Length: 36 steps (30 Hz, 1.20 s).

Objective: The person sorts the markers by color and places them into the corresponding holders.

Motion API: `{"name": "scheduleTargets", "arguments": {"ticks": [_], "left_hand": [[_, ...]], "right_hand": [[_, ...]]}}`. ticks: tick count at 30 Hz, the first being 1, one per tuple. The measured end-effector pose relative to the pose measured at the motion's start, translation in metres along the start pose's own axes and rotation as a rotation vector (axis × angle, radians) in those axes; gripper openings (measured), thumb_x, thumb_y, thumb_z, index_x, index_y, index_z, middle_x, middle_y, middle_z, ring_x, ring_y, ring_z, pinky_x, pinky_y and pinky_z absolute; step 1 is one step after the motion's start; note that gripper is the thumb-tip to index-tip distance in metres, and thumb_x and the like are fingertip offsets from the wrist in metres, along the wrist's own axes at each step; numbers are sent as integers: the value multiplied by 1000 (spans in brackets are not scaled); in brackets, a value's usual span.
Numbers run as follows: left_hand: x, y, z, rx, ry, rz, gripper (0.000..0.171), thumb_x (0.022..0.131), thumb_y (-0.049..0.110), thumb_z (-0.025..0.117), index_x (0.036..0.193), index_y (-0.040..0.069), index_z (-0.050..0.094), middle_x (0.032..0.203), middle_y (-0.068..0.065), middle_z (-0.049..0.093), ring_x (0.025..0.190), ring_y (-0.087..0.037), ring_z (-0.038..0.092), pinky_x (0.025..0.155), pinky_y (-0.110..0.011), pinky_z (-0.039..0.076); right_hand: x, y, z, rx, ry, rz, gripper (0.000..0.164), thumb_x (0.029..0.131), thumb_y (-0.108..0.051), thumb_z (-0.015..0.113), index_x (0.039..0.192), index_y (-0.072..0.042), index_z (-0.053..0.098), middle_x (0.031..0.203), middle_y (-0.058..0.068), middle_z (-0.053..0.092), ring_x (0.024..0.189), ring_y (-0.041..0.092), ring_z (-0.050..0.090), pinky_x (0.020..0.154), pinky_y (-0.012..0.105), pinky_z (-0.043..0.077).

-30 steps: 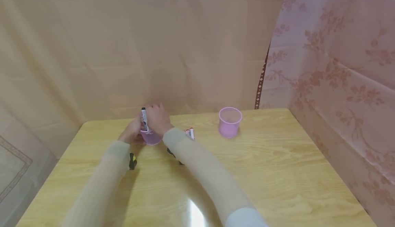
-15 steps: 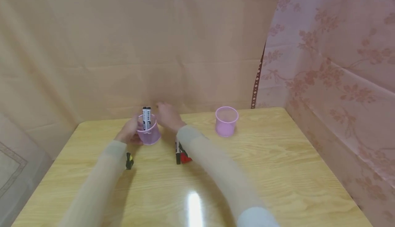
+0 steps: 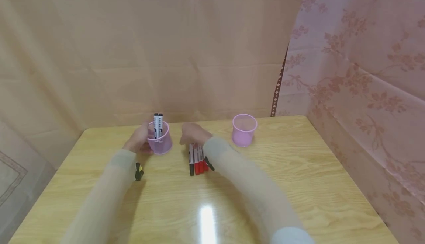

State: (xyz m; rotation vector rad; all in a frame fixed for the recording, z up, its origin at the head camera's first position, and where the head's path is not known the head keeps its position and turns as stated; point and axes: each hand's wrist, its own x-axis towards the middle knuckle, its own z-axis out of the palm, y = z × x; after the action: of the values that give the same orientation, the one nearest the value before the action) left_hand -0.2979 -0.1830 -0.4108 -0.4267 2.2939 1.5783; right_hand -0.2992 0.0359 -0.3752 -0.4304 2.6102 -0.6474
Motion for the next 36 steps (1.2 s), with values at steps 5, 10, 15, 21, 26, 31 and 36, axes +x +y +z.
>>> {"name": "scheduleTargets", "arguments": {"ticks": [5,10,15,21,26,31,36], "left_hand": [[0,1,0,-4,-4,-7,70,104,57,9,127,3,49,129,-21,53,108,-35,57,79,-42,57],[0,2,-1,-8,3,-12,68,104,56,10,123,5,49,129,-21,53,110,-36,56,80,-43,57],[0,2,-1,-14,3,-8,69,104,56,10,126,3,50,129,-21,53,109,-36,56,80,-44,57],[1,0,-1,-18,-1,-15,74,104,58,10,133,2,49,130,-22,53,109,-37,57,80,-43,57],[2,-1,-1,-21,-11,-19,78,104,60,9,138,1,47,132,-23,53,108,-37,58,78,-42,58],[2,-2,-1,-26,-9,-21,81,103,62,10,141,0,46,131,-24,52,106,-38,58,77,-42,58],[2,-1,-2,-31,-6,-8,82,104,61,10,143,-1,46,130,-24,52,105,-38,58,78,-43,58]], "right_hand": [[3,4,8,-8,17,55,40,94,-12,73,127,5,59,131,21,60,76,32,71,66,37,62],[6,5,15,-87,59,36,5,94,1,62,99,-1,62,97,13,66,58,20,62,52,30,57],[8,3,20,-260,85,-3,18,92,5,56,80,-8,60,70,4,58,51,13,52,45,23,44],[8,0,25,-263,70,7,19,92,6,56,80,-8,61,68,4,55,52,13,51,46,23,43],[11,-1,30,-310,86,-20,17,92,4,55,82,-8,60,71,4,56,55,14,51,48,24,44],[12,-3,33,-378,114,-13,16,92,1,56,80,-9,60,71,3,57,57,15,53,49,25,47],[11,-3,32,-398,116,8,23,92,2,56,73,-10,56,66,2,54,55,13,50,46,24,44]]}}
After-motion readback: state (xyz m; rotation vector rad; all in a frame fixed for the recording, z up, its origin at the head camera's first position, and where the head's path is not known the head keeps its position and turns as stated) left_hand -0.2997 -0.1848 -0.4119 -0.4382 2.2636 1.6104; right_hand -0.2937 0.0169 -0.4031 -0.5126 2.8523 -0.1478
